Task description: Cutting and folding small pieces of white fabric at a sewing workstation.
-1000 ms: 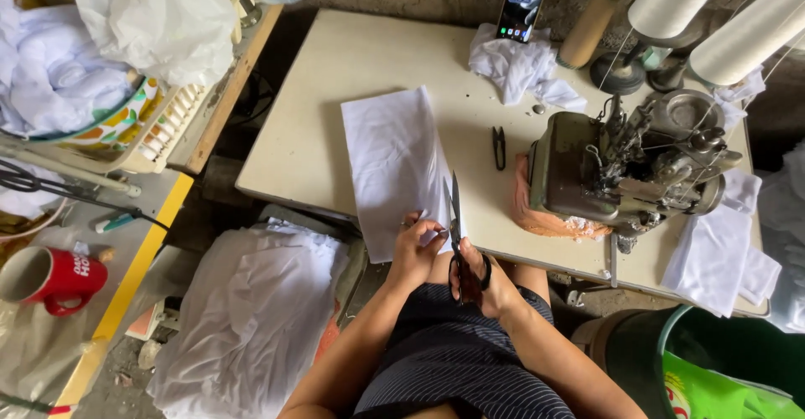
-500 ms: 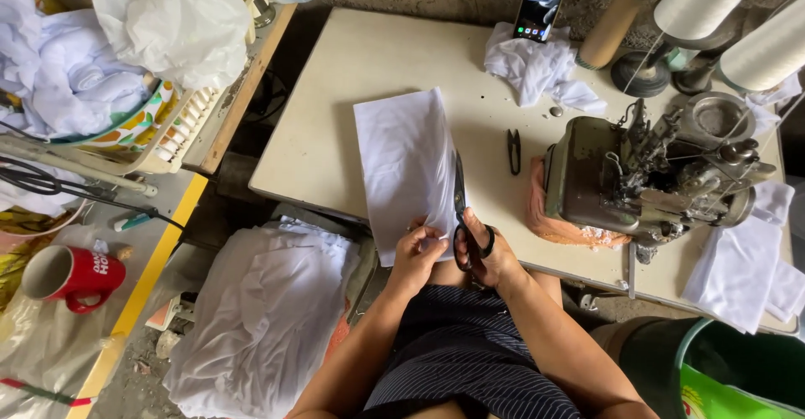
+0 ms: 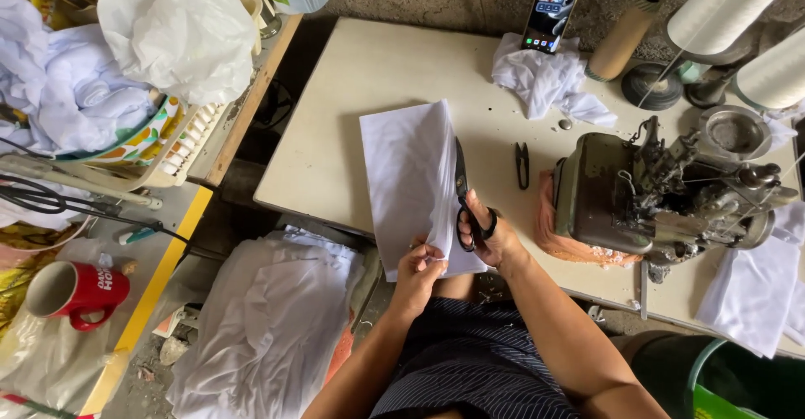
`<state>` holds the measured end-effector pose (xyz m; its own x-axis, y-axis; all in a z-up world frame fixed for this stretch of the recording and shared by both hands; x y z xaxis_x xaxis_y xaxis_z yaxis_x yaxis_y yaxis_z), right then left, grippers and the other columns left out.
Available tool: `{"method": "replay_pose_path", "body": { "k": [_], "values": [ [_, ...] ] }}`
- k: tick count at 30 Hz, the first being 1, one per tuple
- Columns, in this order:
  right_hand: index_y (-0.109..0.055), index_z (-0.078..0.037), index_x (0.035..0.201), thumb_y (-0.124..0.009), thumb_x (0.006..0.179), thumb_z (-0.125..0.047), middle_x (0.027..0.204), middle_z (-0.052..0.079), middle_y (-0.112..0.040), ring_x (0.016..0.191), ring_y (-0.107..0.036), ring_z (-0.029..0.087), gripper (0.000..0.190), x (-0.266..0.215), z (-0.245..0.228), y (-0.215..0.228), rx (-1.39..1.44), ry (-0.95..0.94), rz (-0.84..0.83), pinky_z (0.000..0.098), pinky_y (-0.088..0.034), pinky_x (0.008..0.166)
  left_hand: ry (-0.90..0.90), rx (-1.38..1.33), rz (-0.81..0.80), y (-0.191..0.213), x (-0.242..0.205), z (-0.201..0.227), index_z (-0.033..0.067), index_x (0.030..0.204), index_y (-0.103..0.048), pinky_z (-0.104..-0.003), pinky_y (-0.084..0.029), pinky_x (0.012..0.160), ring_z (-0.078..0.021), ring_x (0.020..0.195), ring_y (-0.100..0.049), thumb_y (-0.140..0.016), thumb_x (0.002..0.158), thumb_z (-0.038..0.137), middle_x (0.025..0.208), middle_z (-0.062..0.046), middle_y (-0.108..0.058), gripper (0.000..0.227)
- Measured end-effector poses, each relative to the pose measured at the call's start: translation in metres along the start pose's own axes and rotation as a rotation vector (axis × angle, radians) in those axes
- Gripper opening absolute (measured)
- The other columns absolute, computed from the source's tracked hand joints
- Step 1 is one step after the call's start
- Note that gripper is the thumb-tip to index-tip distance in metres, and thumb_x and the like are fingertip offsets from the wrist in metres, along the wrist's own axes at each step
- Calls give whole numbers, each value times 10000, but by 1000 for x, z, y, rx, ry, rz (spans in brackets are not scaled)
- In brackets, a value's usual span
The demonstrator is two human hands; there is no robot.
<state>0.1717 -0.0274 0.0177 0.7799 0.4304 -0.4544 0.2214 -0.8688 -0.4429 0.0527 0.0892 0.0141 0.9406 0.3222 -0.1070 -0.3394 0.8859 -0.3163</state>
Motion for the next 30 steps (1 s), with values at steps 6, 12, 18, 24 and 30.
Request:
{"method": "replay_pose_path", "body": {
  "k": [6, 12, 18, 24, 30],
  "values": [
    [-593, -88, 774, -483, 838, -906, 579, 75, -561, 481, -582, 241, 828, 29, -6, -16, -40, -119, -137, 315, -372, 433, 20, -51, 31, -2, 0, 4, 30, 842, -618, -292, -497, 720, -153, 815, -515, -742, 787, 30, 961, -72, -469, 136],
    [-575, -80, 800, -485, 844, -897, 590, 75, -531, 471, -570, 242, 823, 23, 0, -16, -100, -121, -95, 318, -362, 413, 40, -63, 51, -1, 1, 7, 39, 845, -613, -267, -466, 688, -114, 777, -510, -719, 792, 47, 905, -30, -439, 119],
    [-581, -75, 792, -516, 860, -868, 599, 98, -544, 475, -574, 266, 799, 19, 5, -7, -104, -88, -44, 332, -354, 442, 11, -30, -2, 4, 4, -14, 28, 823, -631, -288, -455, 678, -140, 782, -496, -735, 770, 7, 888, -56, -446, 119],
    [-563, -93, 754, -660, 895, -730, 573, 33, -473, 451, -505, 182, 660, 62, -6, 5, -126, -2, -17, 281, -357, 438, -14, -2, -1, 5, 1, -6, 16, 812, -633, -313, -447, 680, -168, 777, -494, -727, 757, 3, 868, -75, -442, 110],
    [-570, -66, 763, -580, 820, -870, 585, 88, -507, 494, -546, 252, 806, 59, -18, -11, -42, -83, -75, 328, -383, 471, -3, -2, 6, -1, -2, 8, 18, 788, -639, -314, -432, 640, -157, 721, -483, -701, 740, -15, 806, -64, -451, 85]
  ]
}}
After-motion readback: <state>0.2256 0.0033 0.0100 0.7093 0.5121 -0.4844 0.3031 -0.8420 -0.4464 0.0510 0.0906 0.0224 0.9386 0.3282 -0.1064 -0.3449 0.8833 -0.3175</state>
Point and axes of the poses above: each hand's wrist, its own x-axis towards the middle knuckle, its own y-axis out of the back of the hand, z = x × y, the point moved 8 cm from there along x, towards the middle knuckle
